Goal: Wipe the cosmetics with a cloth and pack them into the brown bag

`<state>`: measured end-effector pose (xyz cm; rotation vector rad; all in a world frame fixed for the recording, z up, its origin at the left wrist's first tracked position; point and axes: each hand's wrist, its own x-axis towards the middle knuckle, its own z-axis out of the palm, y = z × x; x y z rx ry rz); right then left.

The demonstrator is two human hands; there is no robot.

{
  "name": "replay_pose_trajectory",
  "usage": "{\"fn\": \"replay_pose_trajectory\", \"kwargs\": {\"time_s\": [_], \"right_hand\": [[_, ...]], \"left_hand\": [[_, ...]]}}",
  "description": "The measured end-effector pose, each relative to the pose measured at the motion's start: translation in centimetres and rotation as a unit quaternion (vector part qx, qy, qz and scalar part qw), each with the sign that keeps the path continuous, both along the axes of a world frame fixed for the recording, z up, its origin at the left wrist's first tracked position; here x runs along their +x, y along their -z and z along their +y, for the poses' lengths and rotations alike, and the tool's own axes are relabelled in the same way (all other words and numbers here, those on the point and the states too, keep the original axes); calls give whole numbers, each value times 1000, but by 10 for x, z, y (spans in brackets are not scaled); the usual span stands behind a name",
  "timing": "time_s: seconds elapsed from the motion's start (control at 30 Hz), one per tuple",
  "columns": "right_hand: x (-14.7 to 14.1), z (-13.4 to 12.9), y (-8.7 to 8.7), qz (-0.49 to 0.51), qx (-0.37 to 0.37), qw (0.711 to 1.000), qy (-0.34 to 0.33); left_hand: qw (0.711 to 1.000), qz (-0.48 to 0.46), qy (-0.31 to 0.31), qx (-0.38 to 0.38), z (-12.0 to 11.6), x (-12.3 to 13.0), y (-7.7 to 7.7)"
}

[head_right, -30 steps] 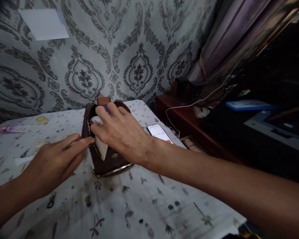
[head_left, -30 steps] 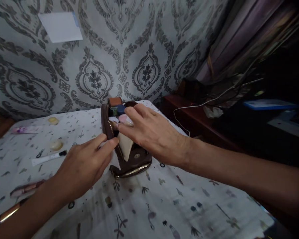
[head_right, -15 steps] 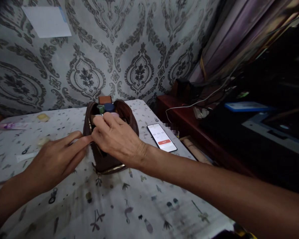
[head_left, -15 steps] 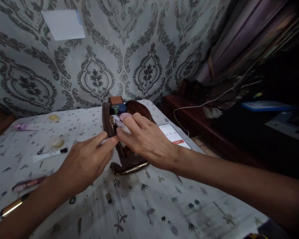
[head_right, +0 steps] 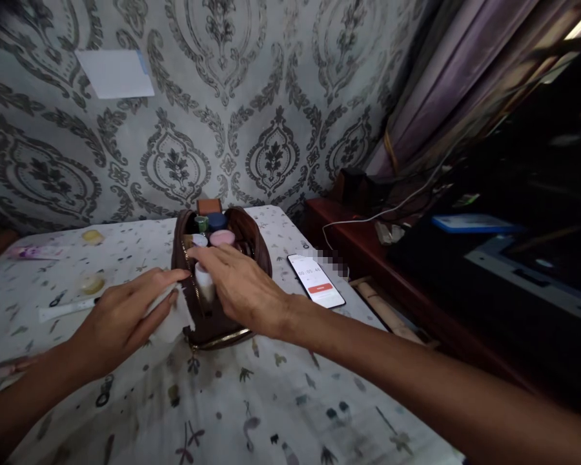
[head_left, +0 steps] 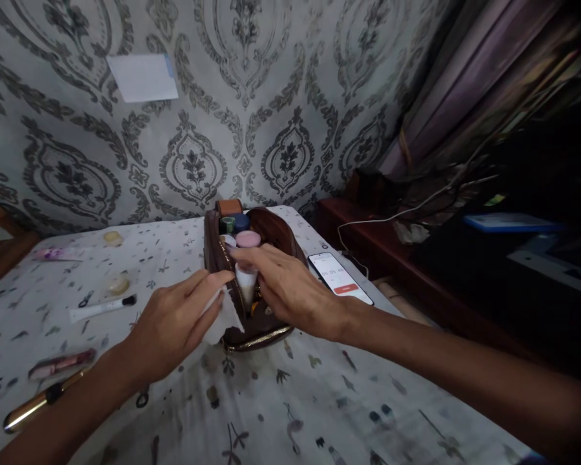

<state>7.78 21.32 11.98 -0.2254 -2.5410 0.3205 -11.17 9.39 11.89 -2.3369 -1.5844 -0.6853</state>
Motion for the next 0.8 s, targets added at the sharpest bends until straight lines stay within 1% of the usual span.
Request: {"fn": "replay_pose_trajectory", "kwargs": {"time_s": [0.1,0.17,0.27,0.33,0.37,0.4,0.47,0.5,0.57,0.63,0.73,0.8], "right_hand": [[2,-2,1,29,-70,997,-4],[4,-4,0,33,-107,994,-10],[6,-6,-2,19,-174,985,-1],[7,-7,-2,27,-206,978,2],[8,-8,-2,42,-210,977,4],[9,-9,-2,62,-203,977,9],[14,-12,1,97,-155,983,31],[17,-16,3,98,-118,987,45],[25,-25,9,70,-44,994,69],[36,-36,20,40,14,996,74],[52,-53,43,53,76,994,53],[60,-59,58,60,104,992,50]], "left_hand": [[1000,-17,1,-21,0,0,0],[1000,-5,1,-21,1,1,-2],[998,61,-24,-27,1,6,-9],[989,125,-63,-46,1,12,-17],[983,155,-82,-56,1,15,-21],[977,178,-98,-64,1,18,-24],[970,203,-115,-70,2,22,-28],[969,207,-117,-71,2,23,-29],[970,205,-116,-67,2,23,-27],[973,194,-109,-57,2,20,-24],[979,178,-97,-38,3,16,-17],[981,173,-89,-25,4,15,-14]]}}
